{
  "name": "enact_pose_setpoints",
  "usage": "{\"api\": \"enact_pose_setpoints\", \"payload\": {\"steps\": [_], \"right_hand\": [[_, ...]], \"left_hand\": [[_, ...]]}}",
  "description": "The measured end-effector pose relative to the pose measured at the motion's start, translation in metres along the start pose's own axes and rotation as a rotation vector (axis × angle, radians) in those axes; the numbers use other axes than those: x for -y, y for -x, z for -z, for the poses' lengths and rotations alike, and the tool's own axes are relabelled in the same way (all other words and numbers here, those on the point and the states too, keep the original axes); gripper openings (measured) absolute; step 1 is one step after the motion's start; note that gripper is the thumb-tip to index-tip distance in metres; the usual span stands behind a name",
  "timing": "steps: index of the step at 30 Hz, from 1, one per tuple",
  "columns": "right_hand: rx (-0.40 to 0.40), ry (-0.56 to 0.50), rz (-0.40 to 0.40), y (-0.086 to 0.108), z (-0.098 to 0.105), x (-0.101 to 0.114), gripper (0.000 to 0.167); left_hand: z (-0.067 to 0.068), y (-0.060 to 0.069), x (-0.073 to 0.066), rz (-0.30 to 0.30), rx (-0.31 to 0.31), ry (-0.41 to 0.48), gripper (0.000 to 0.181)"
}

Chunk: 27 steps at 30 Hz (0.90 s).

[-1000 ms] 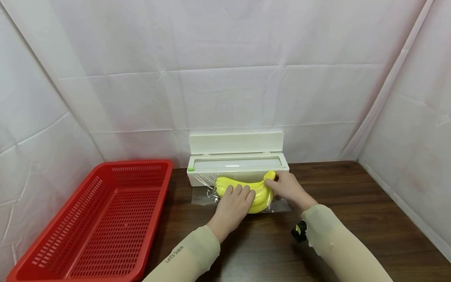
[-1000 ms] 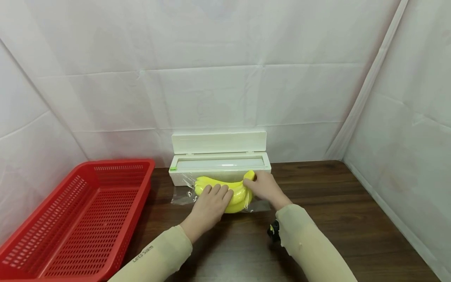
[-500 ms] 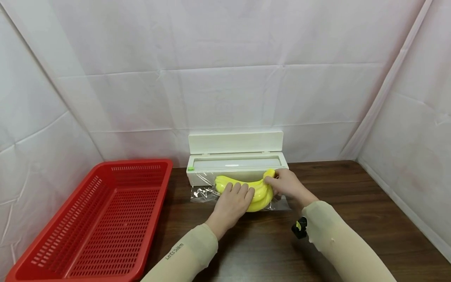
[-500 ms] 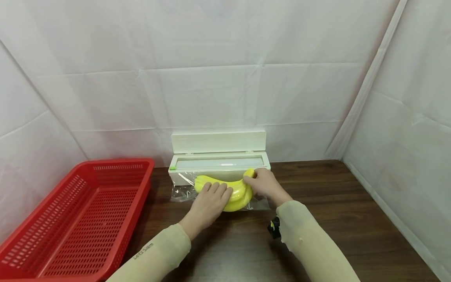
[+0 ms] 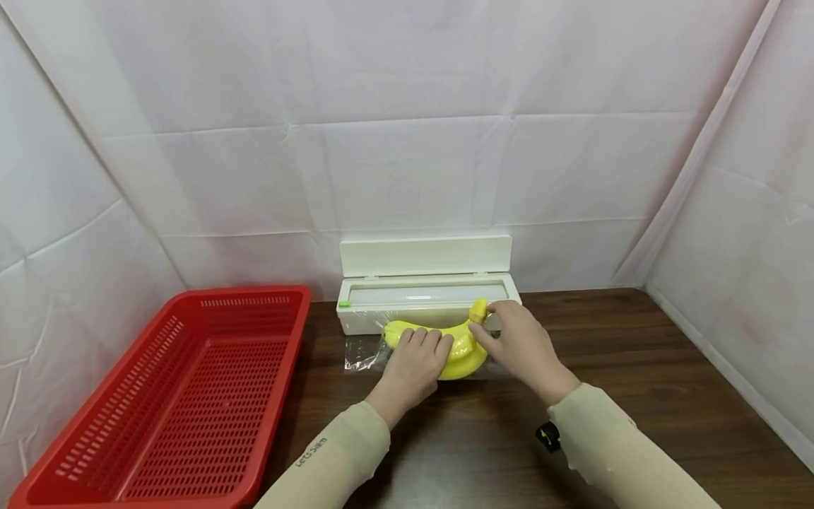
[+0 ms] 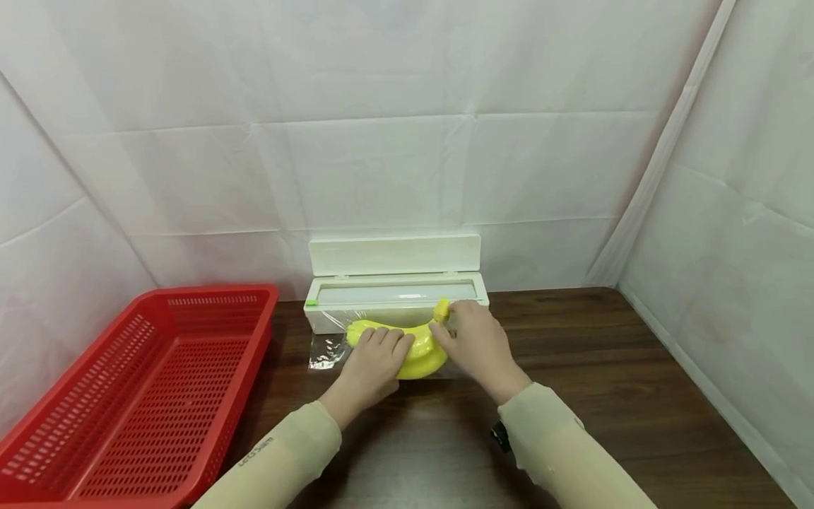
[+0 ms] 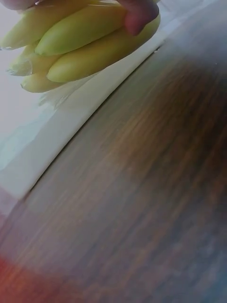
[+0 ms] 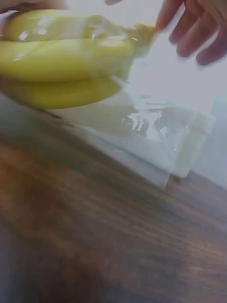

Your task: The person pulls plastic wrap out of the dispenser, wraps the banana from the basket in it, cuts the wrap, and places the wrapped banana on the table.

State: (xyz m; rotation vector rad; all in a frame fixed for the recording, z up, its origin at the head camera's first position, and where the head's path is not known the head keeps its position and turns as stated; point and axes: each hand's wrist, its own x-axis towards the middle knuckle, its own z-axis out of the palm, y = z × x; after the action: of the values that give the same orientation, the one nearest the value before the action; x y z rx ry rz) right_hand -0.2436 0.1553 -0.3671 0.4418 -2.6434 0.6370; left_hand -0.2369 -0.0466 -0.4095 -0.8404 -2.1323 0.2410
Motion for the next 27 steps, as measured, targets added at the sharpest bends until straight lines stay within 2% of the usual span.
{"api": "enact_pose_setpoints", "payload": {"steps": [2,4,5,7,9,12,18,22,25,27], "right_hand": [[-0.129,0.064,0.209,0.005,-0.002,0.004,0.041],[-0.179,0.107,0.372,0.009,-0.005,0.007,0.041],[-0.175,0.125,0.431,0.012,-0.007,0.008,0.044],[-0.092,0.154,0.483,0.015,-0.011,0.011,0.052],[0.003,0.189,0.49,0.019,-0.015,0.014,0.06],[0.053,0.251,0.471,0.022,-0.02,0.018,0.07],[0.068,0.316,0.41,0.023,-0.028,0.023,0.084],[0.07,0.415,0.394,0.023,-0.036,0.023,0.097],[0.024,0.488,0.401,0.02,-0.042,0.022,0.094],[-0.021,0.521,0.406,0.018,-0.045,0.023,0.077]], "left_hand": [[-0.001,0.0,0.0,0.001,0.0,0.005,0.047],[-0.001,0.0,0.001,0.0,0.01,0.003,0.049],[-0.001,0.001,0.001,-0.002,0.02,0.001,0.051],[-0.001,0.001,0.001,-0.005,0.038,-0.002,0.056],[0.0,0.001,0.002,-0.006,0.056,0.001,0.061],[0.0,0.002,0.003,-0.004,0.06,0.019,0.067],[0.001,0.002,0.005,0.011,0.052,0.06,0.072],[0.003,0.0,0.006,0.013,0.06,0.077,0.077],[0.004,-0.002,0.008,0.023,0.07,0.096,0.079],[0.004,-0.003,0.009,0.032,0.084,0.112,0.08]]}}
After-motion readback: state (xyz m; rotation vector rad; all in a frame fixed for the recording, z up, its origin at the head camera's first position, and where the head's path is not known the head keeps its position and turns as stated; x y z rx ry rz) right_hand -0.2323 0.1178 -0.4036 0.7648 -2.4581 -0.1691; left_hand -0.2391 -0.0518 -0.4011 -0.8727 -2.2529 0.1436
